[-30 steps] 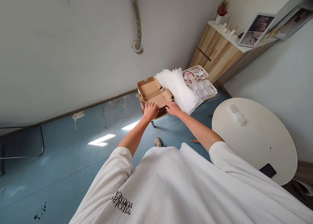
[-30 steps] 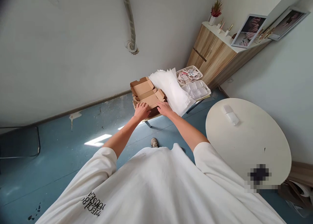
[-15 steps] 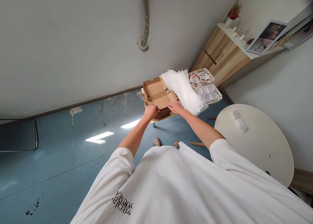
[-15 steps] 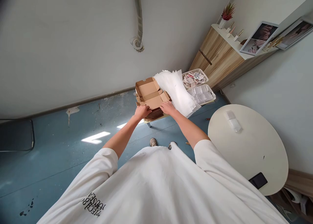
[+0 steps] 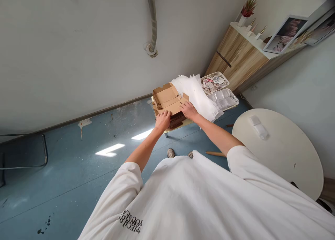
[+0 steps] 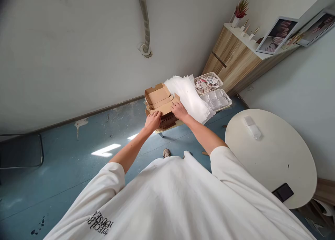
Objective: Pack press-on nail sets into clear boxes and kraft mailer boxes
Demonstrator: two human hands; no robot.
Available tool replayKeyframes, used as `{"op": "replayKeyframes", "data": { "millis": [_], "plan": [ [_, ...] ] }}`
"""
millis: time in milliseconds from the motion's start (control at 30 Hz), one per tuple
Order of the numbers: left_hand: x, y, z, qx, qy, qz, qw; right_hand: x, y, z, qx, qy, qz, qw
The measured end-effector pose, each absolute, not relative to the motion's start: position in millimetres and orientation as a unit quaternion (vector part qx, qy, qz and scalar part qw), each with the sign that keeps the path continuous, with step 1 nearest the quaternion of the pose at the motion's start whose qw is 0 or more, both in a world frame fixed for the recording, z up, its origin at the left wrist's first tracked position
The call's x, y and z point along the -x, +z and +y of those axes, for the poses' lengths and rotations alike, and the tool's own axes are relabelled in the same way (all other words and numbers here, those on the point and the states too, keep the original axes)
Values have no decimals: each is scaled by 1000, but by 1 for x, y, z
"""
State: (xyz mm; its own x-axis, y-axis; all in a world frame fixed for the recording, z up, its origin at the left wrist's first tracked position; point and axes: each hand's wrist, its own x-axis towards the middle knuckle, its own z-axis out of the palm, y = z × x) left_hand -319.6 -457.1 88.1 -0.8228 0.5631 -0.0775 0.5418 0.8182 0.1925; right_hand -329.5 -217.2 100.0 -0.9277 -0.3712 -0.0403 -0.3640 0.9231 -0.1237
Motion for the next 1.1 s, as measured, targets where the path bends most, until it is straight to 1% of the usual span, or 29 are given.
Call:
{"op": "replayKeyframes", "data": {
  "millis": [200,333,433,567,800,1100],
  "plan": [
    [329,106,-448,-285,102,953,11,324,124,-210,163,-73,984,-19],
    [337,122,-433,-301,116,946,-28,317,133,-194,119,-87,988,-44],
    [341,136,-409,-337,125,933,-37,304,140,-173,74,-98,990,-72],
    [334,152,-358,-394,132,909,-42,268,151,-129,1,-112,989,-101],
    [280,160,-228,-540,139,830,-27,153,154,-25,-143,-104,976,-130],
    [142,140,-43,-658,108,745,5,-51,130,98,-297,-92,942,-128]
  ]
}}
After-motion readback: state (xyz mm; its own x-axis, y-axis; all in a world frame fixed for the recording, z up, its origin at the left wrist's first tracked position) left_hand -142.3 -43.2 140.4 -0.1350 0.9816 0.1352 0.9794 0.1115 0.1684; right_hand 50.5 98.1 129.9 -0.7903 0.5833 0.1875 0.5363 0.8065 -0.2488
